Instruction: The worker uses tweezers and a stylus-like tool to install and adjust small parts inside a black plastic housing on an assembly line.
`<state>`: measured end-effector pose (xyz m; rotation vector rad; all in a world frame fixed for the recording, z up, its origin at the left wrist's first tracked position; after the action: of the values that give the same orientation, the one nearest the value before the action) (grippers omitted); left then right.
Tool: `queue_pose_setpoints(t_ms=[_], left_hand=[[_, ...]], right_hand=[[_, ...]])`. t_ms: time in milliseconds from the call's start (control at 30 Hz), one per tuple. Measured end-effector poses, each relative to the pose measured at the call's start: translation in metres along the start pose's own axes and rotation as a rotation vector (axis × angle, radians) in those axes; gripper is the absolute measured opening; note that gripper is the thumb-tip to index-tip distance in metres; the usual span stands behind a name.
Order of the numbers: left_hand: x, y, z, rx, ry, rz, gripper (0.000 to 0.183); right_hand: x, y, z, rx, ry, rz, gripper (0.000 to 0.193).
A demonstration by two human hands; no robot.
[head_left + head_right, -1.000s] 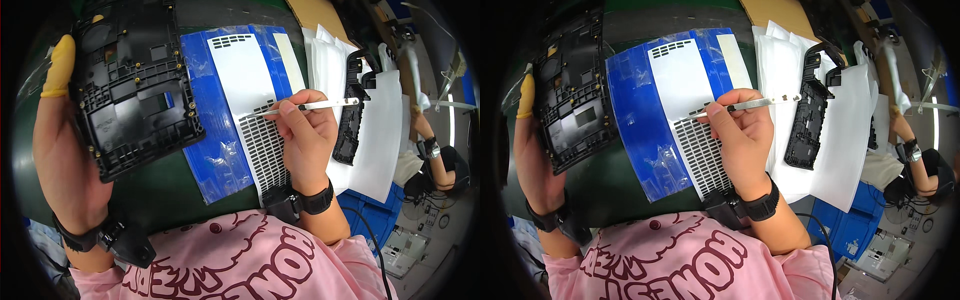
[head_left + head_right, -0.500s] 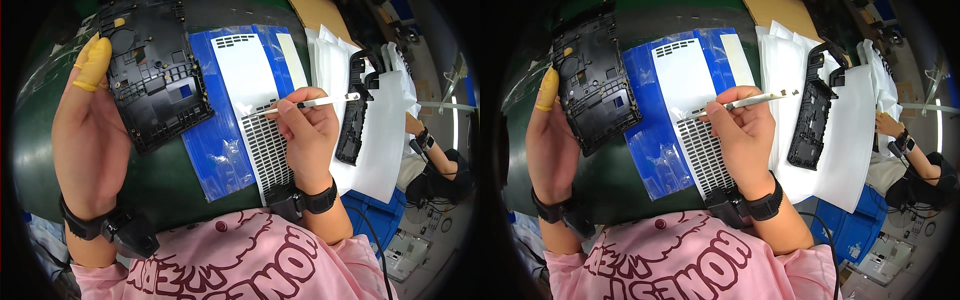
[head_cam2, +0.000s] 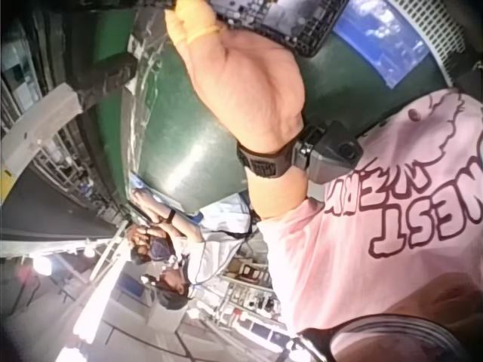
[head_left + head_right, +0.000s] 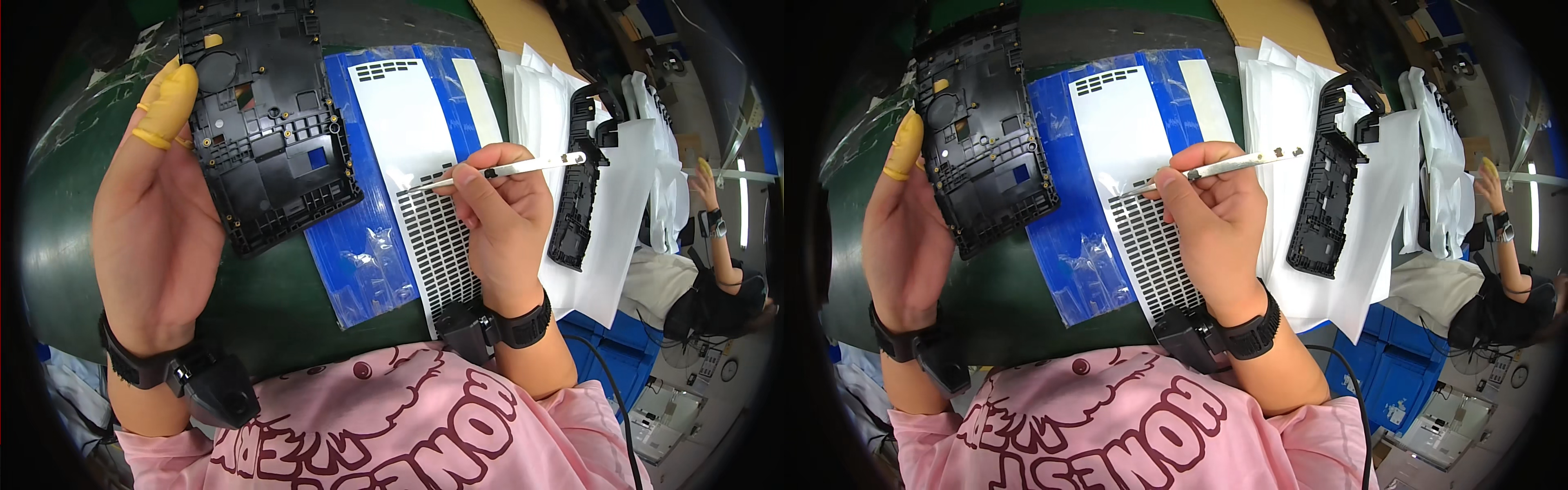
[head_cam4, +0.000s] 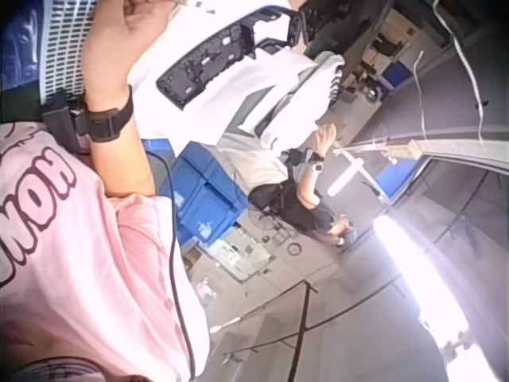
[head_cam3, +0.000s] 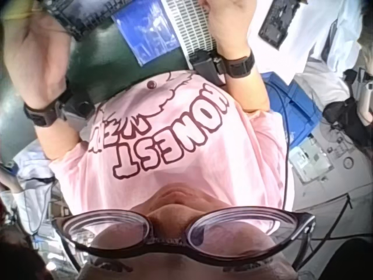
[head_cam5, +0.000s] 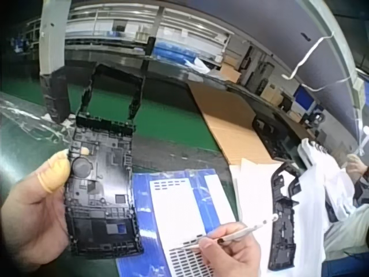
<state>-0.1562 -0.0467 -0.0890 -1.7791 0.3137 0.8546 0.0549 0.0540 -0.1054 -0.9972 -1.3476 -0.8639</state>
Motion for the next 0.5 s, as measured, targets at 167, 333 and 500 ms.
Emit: queue_pose_setpoints(t_ms=[167, 333, 500], left_hand=[[0.006, -0.005, -0.003, -0.121, -0.051, 0.018, 0.036], [0.014, -0.025, -0.013, -0.079, 0.009, 0.063, 0.035], [0.022, -0.04, -0.02, 0.002, 0.031, 0.036, 0.039]], right_hand=[[0.003, -0.001, 0.0, -0.033, -0.061, 0.011, 0.015], [0.041, -0.001, -0.011, -0.001, 0.098, 0.209, 0.018], [0.063, -0.026, -0.029, 0.128, 0.194, 0.284, 0.021]])
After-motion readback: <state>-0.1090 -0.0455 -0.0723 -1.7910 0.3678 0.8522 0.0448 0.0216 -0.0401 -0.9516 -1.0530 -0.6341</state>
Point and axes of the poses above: each hand's wrist, its own z-axis towards the middle knuckle, its own y-axis out of the back of the hand, x = y × z, the point moved 6 cm from there along z, towards the middle knuckle, and after that the axes turned 2 degrees about -x, right-handed, at the moved point
